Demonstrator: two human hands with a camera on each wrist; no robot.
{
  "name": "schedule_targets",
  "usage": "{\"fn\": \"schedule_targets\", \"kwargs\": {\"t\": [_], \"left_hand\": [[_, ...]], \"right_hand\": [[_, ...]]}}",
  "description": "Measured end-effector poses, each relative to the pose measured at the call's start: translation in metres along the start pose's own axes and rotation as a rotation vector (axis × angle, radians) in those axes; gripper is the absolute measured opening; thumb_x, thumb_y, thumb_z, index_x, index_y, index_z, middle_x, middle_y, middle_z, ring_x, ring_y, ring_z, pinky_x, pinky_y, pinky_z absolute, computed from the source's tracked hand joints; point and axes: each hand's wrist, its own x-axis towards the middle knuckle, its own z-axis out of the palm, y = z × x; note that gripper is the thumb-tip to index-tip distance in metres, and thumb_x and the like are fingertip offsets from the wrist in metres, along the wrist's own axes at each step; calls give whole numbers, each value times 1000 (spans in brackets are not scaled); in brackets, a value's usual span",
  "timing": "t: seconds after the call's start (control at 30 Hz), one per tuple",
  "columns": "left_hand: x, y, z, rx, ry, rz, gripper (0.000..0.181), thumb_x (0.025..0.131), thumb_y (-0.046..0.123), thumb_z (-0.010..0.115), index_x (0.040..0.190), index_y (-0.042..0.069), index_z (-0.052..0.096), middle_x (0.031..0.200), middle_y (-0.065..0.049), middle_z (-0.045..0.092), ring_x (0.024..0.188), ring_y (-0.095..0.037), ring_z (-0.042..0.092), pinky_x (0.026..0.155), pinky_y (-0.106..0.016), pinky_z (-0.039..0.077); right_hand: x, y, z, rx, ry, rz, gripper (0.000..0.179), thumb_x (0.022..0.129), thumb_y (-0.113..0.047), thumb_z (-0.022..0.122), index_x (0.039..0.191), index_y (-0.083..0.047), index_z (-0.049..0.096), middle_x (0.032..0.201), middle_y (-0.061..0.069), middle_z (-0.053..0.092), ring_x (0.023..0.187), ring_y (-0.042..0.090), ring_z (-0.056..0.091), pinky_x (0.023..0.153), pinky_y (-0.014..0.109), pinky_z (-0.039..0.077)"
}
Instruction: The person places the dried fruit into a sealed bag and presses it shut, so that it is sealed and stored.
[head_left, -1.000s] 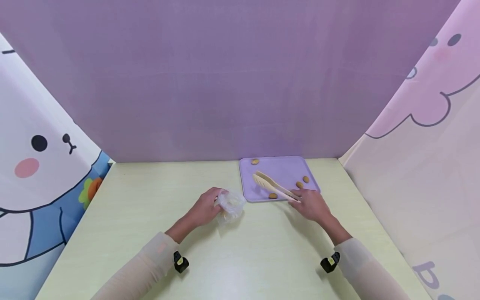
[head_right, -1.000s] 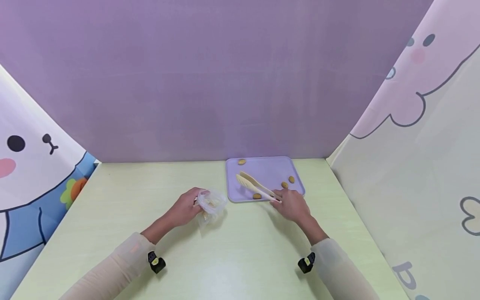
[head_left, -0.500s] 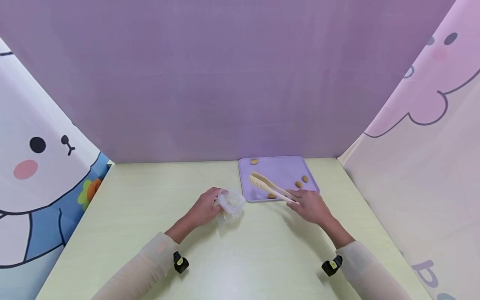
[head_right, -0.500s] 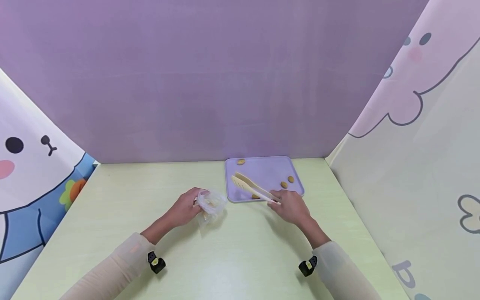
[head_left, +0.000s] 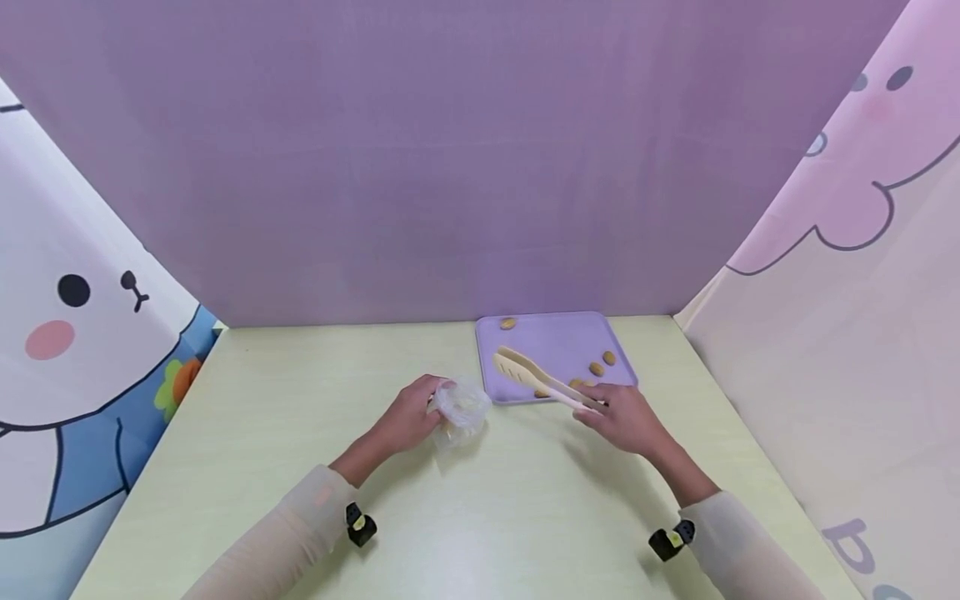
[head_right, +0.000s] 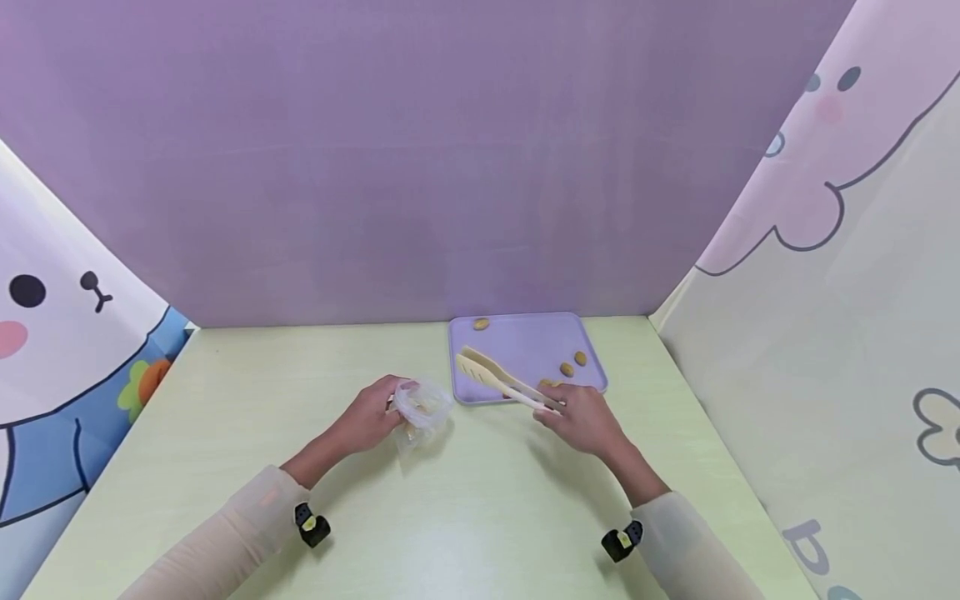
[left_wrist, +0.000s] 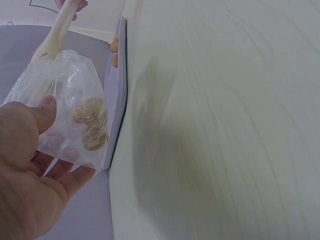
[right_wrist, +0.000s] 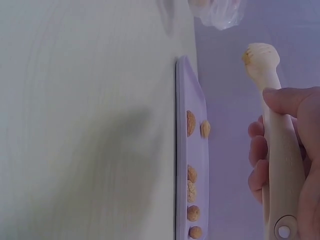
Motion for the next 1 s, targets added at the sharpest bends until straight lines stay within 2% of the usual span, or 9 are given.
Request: {"fn": "schedule_targets", "kwargs": {"t": [0.1, 0.3, 0.53, 0.7, 1.0], "left_hand": [[0, -1, 0, 3, 1, -4, 39, 90, -2, 68, 129, 2, 63, 128, -14, 64, 123, -30, 62, 102, -47, 55], [0, -1, 0, 3, 1, 2, 38, 91, -1, 68, 128, 1, 63, 128, -15, 64, 123, -30, 62, 102, -47, 55], [0, 0, -1, -1, 0, -4, 40, 90, -4, 67, 129, 1, 63, 129, -16, 64, 123, -31, 62, 102, -48, 55], [1, 0, -1, -2, -3, 2, 40, 90, -3, 66, 130, 1, 62, 129, -16, 64, 123, -31, 62, 102, -47, 55], [1, 1, 0, -2, -3, 12, 39, 91, -2, 67, 130, 1, 62, 128, -15, 64, 122, -30, 62, 103, -47, 55]], "right_hand": [[-1, -1, 1, 20, -5, -11, 43, 86, -22, 80, 124, -2, 72, 93, 8, 77, 59, 4, 48, 50, 21, 43], [-4, -4, 0, 36, -12, -56, 35, 86, -19, 80, 118, -6, 76, 87, 1, 73, 65, 2, 50, 51, 20, 45], [-4, -12, -2, 54, -31, -126, 35, 85, -18, 81, 117, -5, 76, 81, -3, 70, 56, -4, 42, 48, 18, 42], [-4, -20, -3, 45, -35, -158, 32, 84, -18, 81, 115, -8, 77, 81, -5, 71, 57, -4, 43, 49, 18, 42], [-2, -28, 1, 27, -67, -162, 33, 86, -22, 80, 117, -10, 77, 86, -4, 74, 58, -4, 43, 50, 17, 41]]}}
